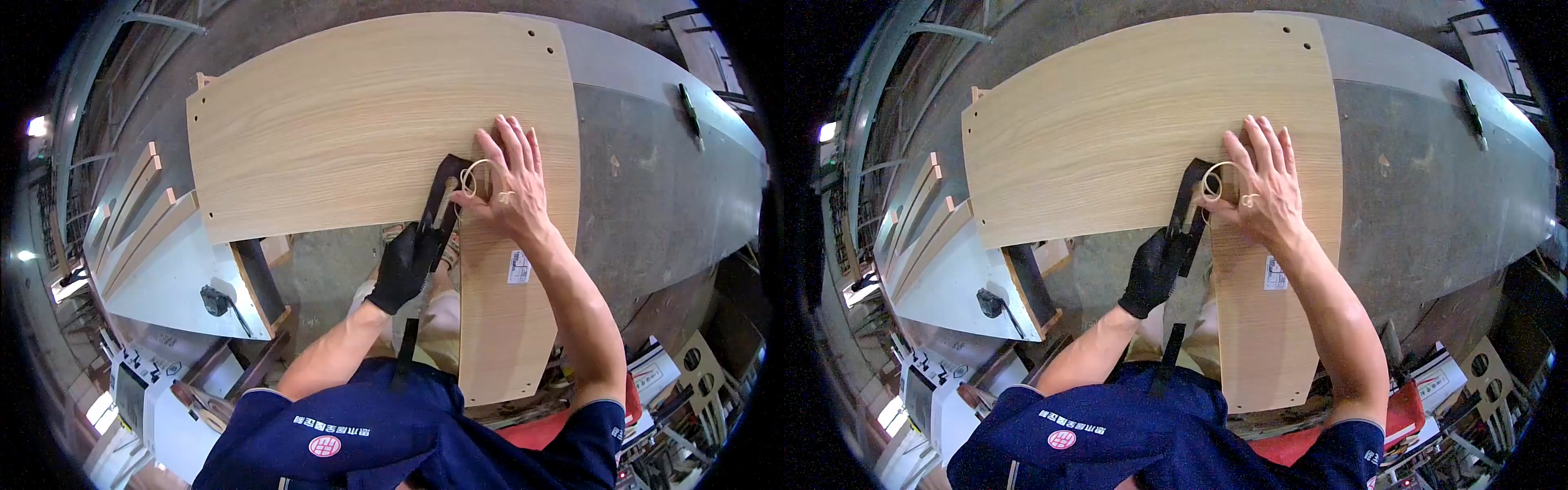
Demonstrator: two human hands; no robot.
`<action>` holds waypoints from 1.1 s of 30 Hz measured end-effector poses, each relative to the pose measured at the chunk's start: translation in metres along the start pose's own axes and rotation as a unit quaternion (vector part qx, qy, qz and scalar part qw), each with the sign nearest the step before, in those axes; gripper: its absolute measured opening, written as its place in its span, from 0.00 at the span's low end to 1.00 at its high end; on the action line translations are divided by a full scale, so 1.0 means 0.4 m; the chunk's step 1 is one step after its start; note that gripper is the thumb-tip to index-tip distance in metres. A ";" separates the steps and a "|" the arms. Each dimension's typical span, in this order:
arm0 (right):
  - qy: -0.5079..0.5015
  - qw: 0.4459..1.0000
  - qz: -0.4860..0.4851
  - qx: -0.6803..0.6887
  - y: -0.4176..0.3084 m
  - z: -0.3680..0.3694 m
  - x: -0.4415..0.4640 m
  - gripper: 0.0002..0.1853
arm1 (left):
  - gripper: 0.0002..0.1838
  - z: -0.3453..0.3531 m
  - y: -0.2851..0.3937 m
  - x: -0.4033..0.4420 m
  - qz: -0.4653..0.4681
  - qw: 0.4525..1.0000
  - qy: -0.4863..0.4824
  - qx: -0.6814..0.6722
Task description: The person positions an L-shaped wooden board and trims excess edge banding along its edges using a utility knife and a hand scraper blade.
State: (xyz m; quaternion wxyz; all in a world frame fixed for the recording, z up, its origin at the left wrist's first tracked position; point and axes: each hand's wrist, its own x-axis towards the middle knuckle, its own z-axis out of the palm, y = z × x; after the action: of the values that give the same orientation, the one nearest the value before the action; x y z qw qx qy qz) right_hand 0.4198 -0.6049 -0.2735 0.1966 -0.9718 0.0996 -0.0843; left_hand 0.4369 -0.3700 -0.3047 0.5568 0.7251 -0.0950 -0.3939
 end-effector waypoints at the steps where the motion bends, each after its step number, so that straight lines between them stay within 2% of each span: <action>1: 0.001 1.000 0.000 0.000 0.002 0.006 -0.001 0.43 | 0.11 -0.003 0.020 0.005 -0.023 1.000 -0.007 0.001; 4: 0.002 1.000 -0.002 -0.007 0.012 0.019 -0.002 0.42 | 0.11 -0.002 -0.010 0.022 -0.021 0.999 -0.017 -0.031; 13: -0.006 1.000 0.008 0.015 0.007 0.022 0.002 0.35 | 0.12 0.069 0.004 0.034 -0.031 0.998 0.053 0.003; 16: -0.016 1.000 -0.019 0.009 -0.004 0.019 -0.004 0.32 | 0.12 0.035 0.012 0.042 0.005 0.999 -0.034 -0.033; 19: -0.048 0.995 -0.087 -0.010 -0.001 0.015 -0.005 0.28 | 0.10 -0.012 0.017 0.045 -0.044 0.994 -0.089 0.034; 20: -0.075 0.991 -0.113 -0.008 0.005 0.006 -0.008 0.28 | 0.11 -0.025 0.022 0.052 -0.034 0.993 -0.107 0.026; 22: -0.108 0.983 -0.148 0.000 0.024 -0.014 -0.003 0.26 | 0.10 -0.034 0.039 0.048 -0.079 0.991 -0.095 0.049; 23: -0.107 0.982 -0.155 0.007 0.031 -0.015 -0.004 0.27 | 0.10 -0.035 0.054 0.042 -0.106 0.988 -0.090 0.062; 24: -0.104 0.982 -0.159 0.014 0.037 -0.010 -0.004 0.27 | 0.11 -0.026 0.034 0.030 -0.043 0.996 -0.040 0.074; 27: -0.076 0.985 -0.152 0.023 0.035 0.003 -0.014 0.26 | 0.14 0.008 0.003 0.027 0.005 0.998 0.016 0.057; 28: -0.059 0.987 -0.146 0.026 0.034 0.013 -0.016 0.25 | 0.11 0.005 0.004 0.027 -0.058 0.996 -0.004 0.069; 31: -0.011 0.990 -0.136 0.036 0.034 0.025 -0.010 0.22 | 0.09 0.018 0.056 0.033 -0.057 0.998 -0.007 -0.005; 33: 0.015 0.992 -0.115 0.046 0.034 0.026 -0.015 0.22 | 0.08 0.053 0.010 0.041 0.000 0.997 0.001 0.080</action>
State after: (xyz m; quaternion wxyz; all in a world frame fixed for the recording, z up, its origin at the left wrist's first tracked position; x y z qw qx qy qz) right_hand 0.4138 -0.6119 -0.2891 0.2285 -0.9653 -0.0138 -0.1255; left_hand 0.4346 -0.3965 -0.3101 0.4973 0.7676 -0.1255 -0.3843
